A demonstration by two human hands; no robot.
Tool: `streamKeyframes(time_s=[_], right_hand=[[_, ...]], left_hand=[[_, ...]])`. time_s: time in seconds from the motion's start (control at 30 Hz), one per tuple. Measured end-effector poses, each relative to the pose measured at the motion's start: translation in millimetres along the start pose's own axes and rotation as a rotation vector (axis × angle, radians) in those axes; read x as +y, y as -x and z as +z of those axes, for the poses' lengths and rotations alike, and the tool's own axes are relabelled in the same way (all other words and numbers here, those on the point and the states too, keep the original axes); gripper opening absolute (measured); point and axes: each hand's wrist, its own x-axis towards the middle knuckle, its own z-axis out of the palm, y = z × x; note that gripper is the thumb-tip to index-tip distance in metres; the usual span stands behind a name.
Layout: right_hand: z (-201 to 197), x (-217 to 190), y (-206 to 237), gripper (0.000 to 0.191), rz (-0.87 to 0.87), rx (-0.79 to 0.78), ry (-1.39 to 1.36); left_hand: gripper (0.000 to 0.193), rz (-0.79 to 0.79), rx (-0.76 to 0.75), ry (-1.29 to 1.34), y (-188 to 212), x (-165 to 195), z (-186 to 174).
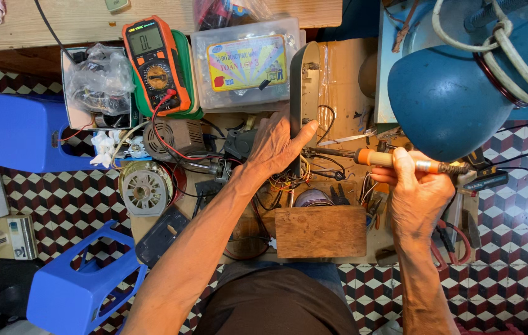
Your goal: The person uses a soldering iron to heat and solder wires and components on a disassembled remote control. They hold the remote with one hand and apply the soldering iron with the other, working on multiple connection points on the circuit board.
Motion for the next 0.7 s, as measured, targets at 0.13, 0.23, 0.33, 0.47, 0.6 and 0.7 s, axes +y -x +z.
streamKeyframes(time_s=[0.13, 0.23, 0.33, 0.47, 0.6, 0.7], right_hand=[[2, 0, -1, 0.02, 0.008, 0.001, 0.023], [0, 0, -2, 0.021, 0.017, 0.013, 0.034], [-2, 1, -4, 0.022, 0.019, 0.019, 0.023], [0, 5, -5, 0.021, 0.019, 0.057, -0.004], [-1, 7, -9, 0.024, 0.054, 0.059, -0.022], [-3, 10, -15, 0.025, 0.072, 0.061, -0.035]], left_hand=[[0.053, 0.078, 0.053, 0.007, 1, 0, -1], [0.053, 0.061, 0.046, 0.005, 1, 2, -2], [0.052, 0.038, 0.021, 0.005, 1, 4, -4], [0.052, 0.045, 0.039, -0.009, 3, 8, -4], [0.053, 0.053, 0.03, 0.009, 3, 7, -5], [0.053, 0.05, 0.024, -0.002, 3, 7, -4]])
